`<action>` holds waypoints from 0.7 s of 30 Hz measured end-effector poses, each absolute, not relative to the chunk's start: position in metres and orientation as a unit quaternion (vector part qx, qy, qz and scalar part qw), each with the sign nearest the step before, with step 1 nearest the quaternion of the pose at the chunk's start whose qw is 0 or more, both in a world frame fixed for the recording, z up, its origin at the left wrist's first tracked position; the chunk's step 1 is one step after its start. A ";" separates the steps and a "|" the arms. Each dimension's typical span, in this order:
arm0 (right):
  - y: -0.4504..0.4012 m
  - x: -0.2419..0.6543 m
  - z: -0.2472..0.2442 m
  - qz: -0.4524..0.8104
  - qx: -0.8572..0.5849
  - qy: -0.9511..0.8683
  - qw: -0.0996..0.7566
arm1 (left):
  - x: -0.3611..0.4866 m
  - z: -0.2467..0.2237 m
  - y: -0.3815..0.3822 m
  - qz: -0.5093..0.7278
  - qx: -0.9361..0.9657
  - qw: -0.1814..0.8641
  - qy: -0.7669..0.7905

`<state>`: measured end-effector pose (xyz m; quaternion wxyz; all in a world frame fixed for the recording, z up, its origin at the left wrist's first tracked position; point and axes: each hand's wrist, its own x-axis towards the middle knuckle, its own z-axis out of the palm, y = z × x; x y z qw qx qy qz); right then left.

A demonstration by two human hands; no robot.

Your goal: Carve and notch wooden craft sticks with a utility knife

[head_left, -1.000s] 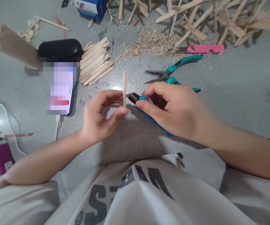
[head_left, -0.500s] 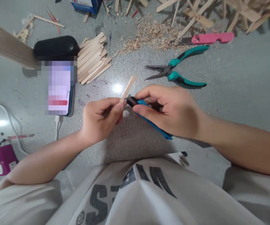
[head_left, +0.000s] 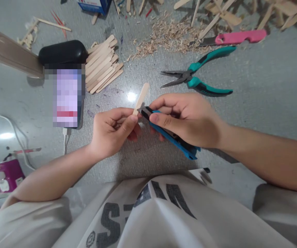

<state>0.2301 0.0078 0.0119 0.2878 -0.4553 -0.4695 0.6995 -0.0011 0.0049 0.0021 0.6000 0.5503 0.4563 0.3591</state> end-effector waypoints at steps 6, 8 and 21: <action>0.014 0.228 0.017 0.767 -0.405 -0.404 0.291 | -0.001 0.003 0.007 0.355 0.537 0.623 0.444; 0.015 0.230 0.017 0.768 -0.398 -0.398 0.306 | -0.002 0.002 0.007 0.345 0.537 0.624 0.450; 0.009 0.228 0.014 0.717 -0.457 -0.448 0.276 | -0.001 0.004 0.005 0.342 0.553 0.606 0.459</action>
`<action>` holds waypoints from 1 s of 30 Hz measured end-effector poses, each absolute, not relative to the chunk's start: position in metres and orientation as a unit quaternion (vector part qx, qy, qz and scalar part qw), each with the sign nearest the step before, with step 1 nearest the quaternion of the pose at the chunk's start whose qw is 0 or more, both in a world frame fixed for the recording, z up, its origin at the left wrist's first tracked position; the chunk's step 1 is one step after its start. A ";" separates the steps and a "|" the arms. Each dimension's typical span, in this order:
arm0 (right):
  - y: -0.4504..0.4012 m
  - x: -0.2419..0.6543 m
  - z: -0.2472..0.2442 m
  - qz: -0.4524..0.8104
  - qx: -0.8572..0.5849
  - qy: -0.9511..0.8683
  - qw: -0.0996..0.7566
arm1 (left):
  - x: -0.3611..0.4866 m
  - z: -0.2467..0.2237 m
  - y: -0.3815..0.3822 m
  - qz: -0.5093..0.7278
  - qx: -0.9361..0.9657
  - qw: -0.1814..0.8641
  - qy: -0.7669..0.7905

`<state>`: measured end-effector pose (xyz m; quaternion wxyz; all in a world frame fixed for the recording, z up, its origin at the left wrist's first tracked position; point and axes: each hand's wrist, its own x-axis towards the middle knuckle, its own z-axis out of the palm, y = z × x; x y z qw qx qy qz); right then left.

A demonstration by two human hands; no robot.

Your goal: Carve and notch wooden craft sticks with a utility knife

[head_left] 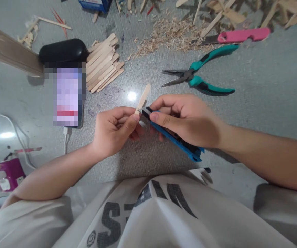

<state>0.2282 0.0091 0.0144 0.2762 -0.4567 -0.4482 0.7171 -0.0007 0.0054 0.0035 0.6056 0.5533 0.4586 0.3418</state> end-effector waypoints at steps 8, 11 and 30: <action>0.013 0.231 0.016 0.665 -0.499 -0.455 0.319 | -0.001 0.003 0.004 0.329 0.542 0.612 0.472; 0.014 0.233 0.015 0.650 -0.521 -0.450 0.323 | 0.000 0.004 0.005 0.331 0.542 0.610 0.474; -0.019 0.236 0.008 0.180 -0.444 -0.828 0.290 | -0.002 -0.007 -0.016 0.312 0.824 0.344 0.323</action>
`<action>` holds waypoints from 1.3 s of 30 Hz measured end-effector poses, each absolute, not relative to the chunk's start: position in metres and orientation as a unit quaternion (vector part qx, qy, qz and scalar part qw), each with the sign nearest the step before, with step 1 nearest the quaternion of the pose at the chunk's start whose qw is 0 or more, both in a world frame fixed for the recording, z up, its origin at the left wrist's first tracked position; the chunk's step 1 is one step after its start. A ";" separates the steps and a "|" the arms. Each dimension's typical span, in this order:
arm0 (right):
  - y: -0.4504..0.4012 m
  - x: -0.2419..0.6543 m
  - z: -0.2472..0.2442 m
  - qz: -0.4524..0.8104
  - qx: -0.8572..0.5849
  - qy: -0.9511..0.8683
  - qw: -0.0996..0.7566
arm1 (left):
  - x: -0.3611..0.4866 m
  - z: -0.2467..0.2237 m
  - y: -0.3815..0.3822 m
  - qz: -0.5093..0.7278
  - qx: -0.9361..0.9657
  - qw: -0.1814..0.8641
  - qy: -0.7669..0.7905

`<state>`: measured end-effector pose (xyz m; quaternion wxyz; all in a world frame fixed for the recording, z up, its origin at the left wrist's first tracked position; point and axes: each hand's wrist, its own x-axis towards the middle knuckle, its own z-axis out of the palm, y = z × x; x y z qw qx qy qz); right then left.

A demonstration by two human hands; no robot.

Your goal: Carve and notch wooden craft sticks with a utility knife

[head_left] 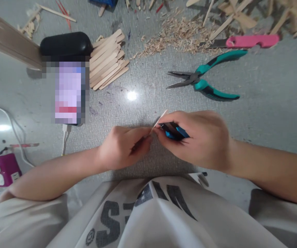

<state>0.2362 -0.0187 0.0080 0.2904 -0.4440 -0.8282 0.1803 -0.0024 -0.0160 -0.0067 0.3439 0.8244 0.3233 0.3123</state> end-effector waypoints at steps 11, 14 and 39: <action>0.010 0.241 0.016 0.219 -0.607 -0.691 0.326 | 0.000 0.006 -0.015 0.281 0.611 0.543 0.502; 0.025 0.247 0.014 0.285 -0.629 -0.651 0.316 | 0.001 0.003 -0.015 0.300 0.583 0.559 0.507; 0.026 0.261 0.023 0.520 -0.551 -0.617 0.215 | -0.017 -0.017 0.006 0.137 0.948 0.113 0.263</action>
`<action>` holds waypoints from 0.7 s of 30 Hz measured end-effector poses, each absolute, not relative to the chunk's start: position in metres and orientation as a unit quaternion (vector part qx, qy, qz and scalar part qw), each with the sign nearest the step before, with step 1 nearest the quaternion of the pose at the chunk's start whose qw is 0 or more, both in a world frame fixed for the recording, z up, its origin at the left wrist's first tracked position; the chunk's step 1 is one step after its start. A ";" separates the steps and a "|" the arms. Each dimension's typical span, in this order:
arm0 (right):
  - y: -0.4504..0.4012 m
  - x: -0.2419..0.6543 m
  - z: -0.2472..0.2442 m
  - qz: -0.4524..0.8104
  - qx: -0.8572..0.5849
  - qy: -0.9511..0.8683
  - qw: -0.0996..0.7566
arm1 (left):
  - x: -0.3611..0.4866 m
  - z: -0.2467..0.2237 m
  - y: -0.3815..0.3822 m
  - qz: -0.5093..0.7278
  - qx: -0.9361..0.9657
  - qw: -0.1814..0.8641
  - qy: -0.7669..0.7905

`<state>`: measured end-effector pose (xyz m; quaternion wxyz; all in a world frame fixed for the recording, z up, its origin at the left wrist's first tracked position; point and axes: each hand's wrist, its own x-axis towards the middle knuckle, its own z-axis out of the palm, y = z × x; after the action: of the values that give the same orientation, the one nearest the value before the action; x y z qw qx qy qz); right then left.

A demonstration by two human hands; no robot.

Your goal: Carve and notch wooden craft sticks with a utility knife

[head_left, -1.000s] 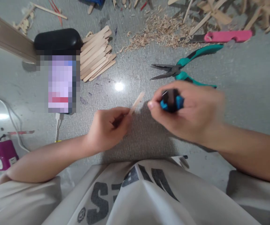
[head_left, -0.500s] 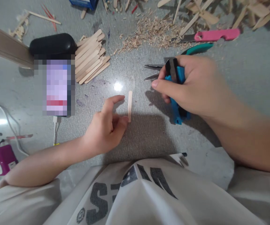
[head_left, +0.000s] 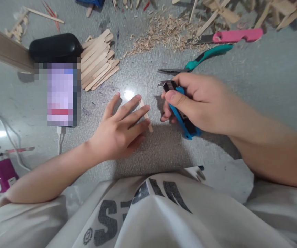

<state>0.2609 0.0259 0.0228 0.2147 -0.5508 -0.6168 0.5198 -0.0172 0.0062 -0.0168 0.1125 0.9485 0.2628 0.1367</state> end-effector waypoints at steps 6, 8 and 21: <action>0.026 0.259 0.027 0.475 -0.583 -0.633 0.185 | -0.014 -0.016 -0.004 0.084 0.948 0.104 0.290; 0.025 0.258 0.028 0.408 -0.592 -0.681 0.136 | -0.013 -0.018 -0.007 0.076 0.946 0.110 0.294; 0.025 0.233 0.044 0.279 -0.527 -0.777 -0.201 | -0.008 -0.022 -0.010 0.078 0.942 0.140 0.296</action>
<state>0.2332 0.0250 0.0437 -0.2010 -0.5271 -0.7773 0.2785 -0.0079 -0.0099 -0.0216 0.1404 0.9416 0.2961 0.0778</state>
